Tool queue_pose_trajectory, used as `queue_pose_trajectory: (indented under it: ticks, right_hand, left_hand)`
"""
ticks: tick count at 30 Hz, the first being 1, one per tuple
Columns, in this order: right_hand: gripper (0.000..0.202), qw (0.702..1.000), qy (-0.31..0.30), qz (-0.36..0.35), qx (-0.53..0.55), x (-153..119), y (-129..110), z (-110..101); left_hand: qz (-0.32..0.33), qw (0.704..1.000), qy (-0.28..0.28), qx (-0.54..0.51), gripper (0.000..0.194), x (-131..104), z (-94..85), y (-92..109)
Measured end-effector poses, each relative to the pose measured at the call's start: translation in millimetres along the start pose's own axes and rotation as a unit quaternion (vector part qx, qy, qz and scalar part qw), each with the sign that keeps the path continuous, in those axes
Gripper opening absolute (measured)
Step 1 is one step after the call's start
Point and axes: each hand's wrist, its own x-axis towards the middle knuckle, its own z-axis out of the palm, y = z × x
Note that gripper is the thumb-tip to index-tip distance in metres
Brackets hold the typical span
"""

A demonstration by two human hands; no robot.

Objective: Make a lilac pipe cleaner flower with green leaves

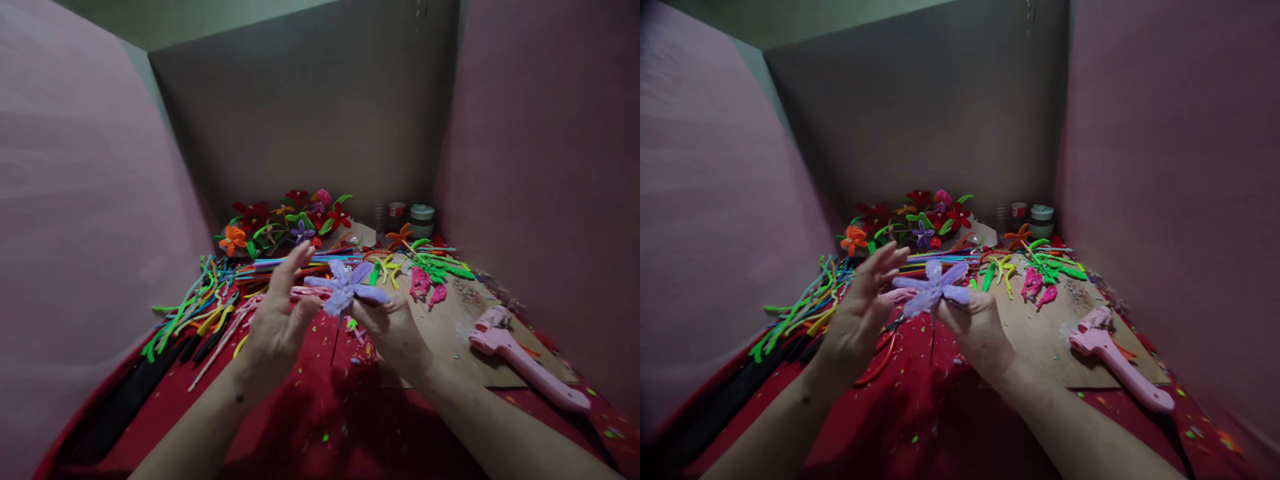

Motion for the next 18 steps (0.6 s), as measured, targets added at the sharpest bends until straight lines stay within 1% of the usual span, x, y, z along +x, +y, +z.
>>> queue_pose_trajectory:
  ticks: [1,2,3,4,5,6,7,8,10,11,13,15,18]
  right_hand:
    - [0.011,1.000,0.010,0.015,0.026,2,-1,0]
    - [0.008,0.998,0.022,0.031,0.053,4,-1,0]
    - [0.007,0.994,0.036,0.052,0.084,6,-1,-1]
    - [0.006,0.990,0.049,0.073,0.113,7,0,-1]
    - [0.007,0.985,0.059,0.089,0.136,8,1,-1]
    - [0.008,0.982,0.066,0.096,0.149,8,3,-2]
    - [0.008,0.980,0.071,0.098,0.155,9,4,-2]
    - [0.010,0.980,0.076,0.095,0.155,8,5,-1]
    - [0.012,0.984,0.079,0.077,0.139,7,6,0]
    - [0.012,0.987,0.075,0.068,0.128,6,7,0]
    - [0.014,0.991,0.065,0.051,0.109,5,8,2]
    - [0.015,0.992,0.068,0.038,0.098,4,9,2]
    - [0.015,0.994,0.067,0.037,0.083,3,11,2]
  left_hand:
    - [-0.020,0.998,0.045,-0.027,0.049,0,-0.3,2]
    - [-0.046,0.995,0.072,-0.049,0.043,0,1.1,3]
    - [-0.075,0.992,0.076,-0.062,0.037,-1,4.2,4]
    - [-0.100,0.991,0.054,-0.072,0.033,-3,9.1,4]
    - [-0.122,0.989,0.013,-0.082,0.030,-4,15.3,3]
    - [-0.129,0.988,-0.029,-0.084,0.028,-6,22.3,2]
    - [-0.122,0.988,-0.052,-0.073,0.029,-8,29.6,1]
    - [-0.107,0.992,-0.057,-0.045,0.028,-9,36.4,-1]
    - [-0.074,0.996,-0.039,0.036,0.025,-11,47.4,-4]
    - [-0.068,0.995,-0.029,0.073,0.023,-10,51.1,-6]
    - [-0.067,0.990,-0.019,0.125,0.015,-8,54.9,-9]
    - [-0.061,0.987,-0.020,0.145,0.008,-5,55.1,-12]
    - [-0.044,0.992,-0.019,0.115,0.014,-1,52.3,-16]
